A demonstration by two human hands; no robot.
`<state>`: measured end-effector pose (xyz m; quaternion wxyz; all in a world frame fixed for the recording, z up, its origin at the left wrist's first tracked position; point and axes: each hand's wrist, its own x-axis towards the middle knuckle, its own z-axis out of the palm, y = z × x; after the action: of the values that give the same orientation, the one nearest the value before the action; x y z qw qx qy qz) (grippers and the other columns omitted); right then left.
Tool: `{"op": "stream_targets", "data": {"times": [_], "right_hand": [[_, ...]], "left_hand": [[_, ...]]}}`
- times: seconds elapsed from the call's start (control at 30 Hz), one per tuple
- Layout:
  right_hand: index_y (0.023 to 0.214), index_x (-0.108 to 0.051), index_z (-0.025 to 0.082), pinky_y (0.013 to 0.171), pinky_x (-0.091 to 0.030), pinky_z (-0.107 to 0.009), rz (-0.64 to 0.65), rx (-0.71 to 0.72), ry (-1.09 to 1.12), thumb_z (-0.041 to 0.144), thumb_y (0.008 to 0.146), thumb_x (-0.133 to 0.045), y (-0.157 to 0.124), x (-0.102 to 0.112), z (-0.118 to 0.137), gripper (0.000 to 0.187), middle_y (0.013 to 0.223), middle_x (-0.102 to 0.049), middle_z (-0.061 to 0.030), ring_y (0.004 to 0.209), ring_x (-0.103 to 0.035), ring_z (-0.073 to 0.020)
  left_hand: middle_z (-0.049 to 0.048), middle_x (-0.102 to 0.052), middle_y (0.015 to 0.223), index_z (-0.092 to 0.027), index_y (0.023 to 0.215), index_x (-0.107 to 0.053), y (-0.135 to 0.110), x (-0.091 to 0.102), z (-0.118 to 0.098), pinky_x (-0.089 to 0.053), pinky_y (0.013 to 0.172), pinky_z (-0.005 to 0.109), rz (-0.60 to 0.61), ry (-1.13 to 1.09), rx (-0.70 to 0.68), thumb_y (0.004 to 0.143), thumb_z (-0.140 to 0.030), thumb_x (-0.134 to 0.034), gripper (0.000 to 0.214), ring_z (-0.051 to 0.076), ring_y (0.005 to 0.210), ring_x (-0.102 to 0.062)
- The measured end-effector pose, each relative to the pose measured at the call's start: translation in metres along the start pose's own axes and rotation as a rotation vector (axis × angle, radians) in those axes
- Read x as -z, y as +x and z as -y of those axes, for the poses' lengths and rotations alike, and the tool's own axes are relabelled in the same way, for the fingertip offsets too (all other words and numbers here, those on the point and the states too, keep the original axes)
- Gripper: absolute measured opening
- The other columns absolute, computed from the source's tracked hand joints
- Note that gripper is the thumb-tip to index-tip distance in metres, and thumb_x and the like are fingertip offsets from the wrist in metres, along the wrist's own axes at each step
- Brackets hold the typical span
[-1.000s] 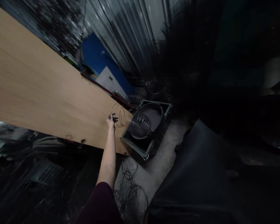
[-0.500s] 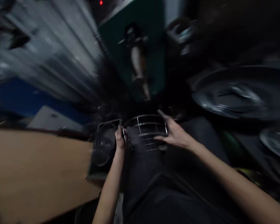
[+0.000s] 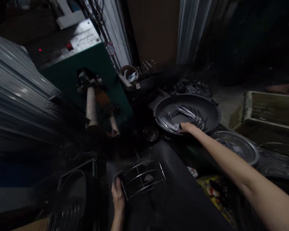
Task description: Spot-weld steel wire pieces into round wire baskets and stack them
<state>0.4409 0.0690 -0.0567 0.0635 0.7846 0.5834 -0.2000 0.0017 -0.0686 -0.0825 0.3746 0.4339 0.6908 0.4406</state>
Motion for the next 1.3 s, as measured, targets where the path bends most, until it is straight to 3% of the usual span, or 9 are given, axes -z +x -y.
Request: {"op": "stream_targets", "data": {"times": [0.2,0.37,0.47,0.6,0.73,0.83,0.93,1.1,1.3], "right_hand": [[0.097,-0.072,0.009,0.081,-0.049,-0.040,0.024,0.018,-0.033,0.020,0.077,-0.067,0.022,-0.001,-0.015,0.024,0.101,-0.067,-0.0225,0.097,-0.064,-0.0344],[0.103,-0.071,0.012,0.082,-0.047,-0.046,-0.055,0.003,0.048,0.030,0.085,-0.059,0.015,0.004,-0.022,0.027,0.104,-0.067,-0.0191,0.101,-0.061,-0.0367],[0.099,-0.069,0.014,0.083,-0.047,-0.043,-0.161,-0.024,0.148,0.027,0.086,-0.059,0.006,0.021,-0.017,0.021,0.100,-0.068,-0.0158,0.098,-0.062,-0.0325],[0.071,-0.057,0.015,0.069,-0.046,-0.019,-0.432,-0.112,0.786,0.030,0.094,-0.043,-0.019,0.079,0.002,0.031,0.062,-0.060,0.0006,0.062,-0.055,-0.0088],[0.057,-0.027,0.024,0.054,-0.039,-0.015,-0.460,0.042,1.189,0.020,0.098,-0.030,-0.058,0.145,0.040,0.041,0.047,-0.038,0.0087,0.040,-0.028,-0.0054],[0.058,-0.022,0.021,0.054,-0.036,-0.017,-0.408,0.196,1.446,0.014,0.096,-0.033,-0.088,0.162,0.075,0.040,0.052,-0.039,0.0062,0.039,-0.025,-0.0045],[0.065,-0.040,0.022,0.061,-0.044,-0.021,-0.292,0.285,1.550,0.030,0.096,-0.037,-0.113,0.137,0.107,0.032,0.065,-0.054,0.0010,0.051,-0.045,-0.0078],[0.077,-0.063,0.021,0.082,-0.050,-0.038,-0.083,0.515,0.977,0.058,0.080,-0.052,-0.147,0.037,0.137,0.039,0.083,-0.066,-0.0085,0.084,-0.062,-0.0257],[0.088,-0.071,0.019,0.084,-0.051,-0.041,0.147,0.560,0.907,0.064,0.076,-0.057,-0.153,-0.001,0.151,0.049,0.093,-0.070,-0.0083,0.090,-0.064,-0.0278]], "left_hand": [[0.0113,-0.070,0.101,-0.017,0.100,-0.065,0.012,0.033,0.007,-0.051,0.090,0.039,-0.162,0.027,0.150,0.073,-0.068,-0.053,0.060,0.028,0.103,-0.064],[0.0064,-0.069,0.086,-0.017,0.092,-0.067,0.031,0.031,-0.057,-0.053,0.077,0.031,-0.041,0.077,-0.210,0.080,-0.057,-0.055,0.043,0.021,0.084,-0.065],[0.0048,-0.065,0.081,-0.017,0.090,-0.067,0.035,0.002,-0.114,-0.051,0.073,0.026,0.202,0.069,-0.473,0.087,-0.045,-0.053,0.032,0.017,0.077,-0.062],[0.0077,-0.067,0.100,-0.021,0.108,-0.067,0.028,-0.055,-0.176,-0.050,0.085,0.030,0.620,0.082,-0.628,0.092,-0.036,-0.047,0.030,0.019,0.093,-0.063],[0.0115,-0.056,0.131,-0.022,0.128,-0.054,0.014,-0.120,-0.205,-0.036,0.108,0.047,0.747,0.037,-0.795,0.089,-0.042,-0.052,0.044,0.027,0.124,-0.049],[0.0083,-0.066,0.108,-0.022,0.116,-0.059,0.004,-0.147,-0.210,-0.043,0.099,0.044,0.832,0.000,-0.795,0.090,-0.048,-0.049,0.039,0.024,0.106,-0.058],[0.0000,-0.057,0.070,-0.019,0.096,-0.063,0.001,-0.143,-0.216,-0.049,0.072,0.027,0.778,-0.169,-0.577,0.093,-0.050,-0.042,0.037,0.012,0.066,-0.055],[-0.0094,-0.025,0.050,-0.016,0.091,-0.058,0.027,-0.122,-0.236,-0.030,0.042,0.015,0.673,-0.655,-0.027,0.094,-0.046,-0.044,0.033,0.003,0.037,-0.023],[-0.0020,-0.053,0.065,-0.014,0.113,-0.055,0.067,-0.096,-0.212,-0.049,0.064,0.024,0.763,-0.577,0.093,0.098,-0.034,-0.037,0.031,0.009,0.056,-0.056]]}}
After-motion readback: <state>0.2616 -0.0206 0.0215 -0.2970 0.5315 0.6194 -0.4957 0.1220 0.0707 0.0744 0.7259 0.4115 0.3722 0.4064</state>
